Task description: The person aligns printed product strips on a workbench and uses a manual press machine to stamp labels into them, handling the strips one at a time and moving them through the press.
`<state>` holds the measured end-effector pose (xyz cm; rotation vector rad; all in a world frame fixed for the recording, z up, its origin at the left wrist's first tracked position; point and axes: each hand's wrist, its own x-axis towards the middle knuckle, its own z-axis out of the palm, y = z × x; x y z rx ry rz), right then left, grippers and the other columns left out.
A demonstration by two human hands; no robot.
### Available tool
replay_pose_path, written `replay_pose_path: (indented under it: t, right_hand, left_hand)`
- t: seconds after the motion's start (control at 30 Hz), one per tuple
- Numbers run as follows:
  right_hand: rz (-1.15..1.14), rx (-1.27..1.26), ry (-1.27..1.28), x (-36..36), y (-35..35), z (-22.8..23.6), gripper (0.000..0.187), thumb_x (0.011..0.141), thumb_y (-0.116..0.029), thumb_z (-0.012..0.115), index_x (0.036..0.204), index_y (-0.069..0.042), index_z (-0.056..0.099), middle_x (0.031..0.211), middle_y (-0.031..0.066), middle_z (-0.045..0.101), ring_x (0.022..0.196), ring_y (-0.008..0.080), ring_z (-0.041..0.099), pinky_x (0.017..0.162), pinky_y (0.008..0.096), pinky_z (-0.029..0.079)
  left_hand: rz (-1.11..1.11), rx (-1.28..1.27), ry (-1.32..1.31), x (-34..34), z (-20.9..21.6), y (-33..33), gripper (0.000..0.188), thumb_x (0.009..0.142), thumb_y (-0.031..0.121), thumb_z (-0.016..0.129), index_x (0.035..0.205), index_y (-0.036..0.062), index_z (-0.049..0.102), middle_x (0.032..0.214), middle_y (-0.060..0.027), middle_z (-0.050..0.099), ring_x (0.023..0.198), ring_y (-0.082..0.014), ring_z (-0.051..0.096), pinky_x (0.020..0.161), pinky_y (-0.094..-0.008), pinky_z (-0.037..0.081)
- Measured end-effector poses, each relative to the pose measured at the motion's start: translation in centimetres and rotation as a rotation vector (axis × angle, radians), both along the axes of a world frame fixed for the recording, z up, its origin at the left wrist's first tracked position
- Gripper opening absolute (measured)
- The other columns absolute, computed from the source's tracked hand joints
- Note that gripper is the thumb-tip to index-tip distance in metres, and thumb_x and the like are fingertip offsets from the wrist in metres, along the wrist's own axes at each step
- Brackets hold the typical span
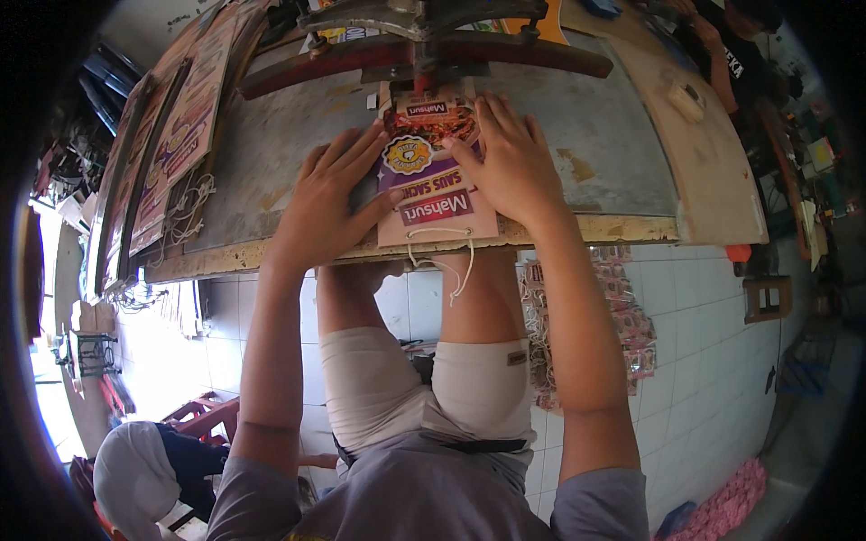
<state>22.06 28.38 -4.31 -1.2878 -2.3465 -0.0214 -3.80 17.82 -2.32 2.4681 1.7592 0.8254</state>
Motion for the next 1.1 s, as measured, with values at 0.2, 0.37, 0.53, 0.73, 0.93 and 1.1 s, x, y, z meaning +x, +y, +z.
replay_pose_path:
  t: [0.2,0.37,0.53,0.73,0.93,1.1]
  right_hand:
    - [0.005,0.007,0.000,-0.02,0.21,-0.20,0.077,0.108,-0.054,0.058,0.158,0.003,0.050,0.168,0.0211,0.048,0.161,0.0321,0.038,0.131,0.0551,0.029]
    - [0.005,-0.017,-0.004,-0.03,0.18,0.00,0.077,0.108,-0.053,0.058,0.159,0.003,0.049,0.169,0.0215,0.045,0.163,0.0333,0.035,0.132,0.0557,0.027]
    - [-0.014,-0.024,-0.015,-0.18,0.14,0.15,0.077,0.107,-0.052,0.059,0.160,0.002,0.049,0.170,0.0216,0.044,0.163,0.0328,0.035,0.132,0.0557,0.026]
    - [-0.013,-0.034,-0.010,-0.29,0.05,0.15,0.077,0.107,-0.052,0.060,0.160,0.003,0.049,0.169,0.0218,0.045,0.162,0.0337,0.035,0.132,0.0561,0.027]
    - [-0.006,-0.024,-0.006,-0.23,0.03,0.22,0.078,0.107,-0.053,0.061,0.159,0.003,0.049,0.169,0.0216,0.046,0.162,0.0343,0.036,0.132,0.0560,0.027]
    - [0.000,-0.021,-0.010,-0.16,0.14,0.25,0.080,0.107,-0.055,0.060,0.159,0.004,0.049,0.169,0.0224,0.045,0.162,0.0343,0.036,0.132,0.0558,0.027]
  left_hand:
    - [-0.003,0.034,-0.018,-0.21,-0.23,0.05,0.073,0.097,0.045,0.072,0.151,-0.0037,0.061,0.163,-0.0155,0.056,0.153,-0.0364,0.047,0.127,-0.0503,0.035]
    - [-0.008,0.043,-0.004,-0.27,-0.39,0.14,0.074,0.097,0.045,0.072,0.150,-0.0046,0.061,0.163,-0.0159,0.056,0.153,-0.0367,0.046,0.127,-0.0500,0.034]
    - [-0.005,0.027,-0.002,-0.28,-0.13,0.22,0.073,0.098,0.045,0.073,0.153,-0.0019,0.060,0.165,-0.0145,0.055,0.154,-0.0349,0.046,0.127,-0.0505,0.033]
    - [-0.002,0.011,0.010,-0.19,-0.21,0.20,0.073,0.099,0.044,0.073,0.155,-0.0004,0.058,0.166,-0.0134,0.054,0.155,-0.0336,0.046,0.127,-0.0501,0.033]
    - [-0.002,0.007,-0.015,0.02,0.01,0.12,0.072,0.098,0.041,0.074,0.155,-0.0010,0.058,0.166,-0.0135,0.054,0.155,-0.0343,0.046,0.127,-0.0504,0.033]
    - [0.008,-0.001,0.001,-0.03,0.13,0.03,0.074,0.097,0.040,0.075,0.156,-0.0010,0.057,0.166,-0.0137,0.054,0.155,-0.0353,0.045,0.127,-0.0507,0.033]
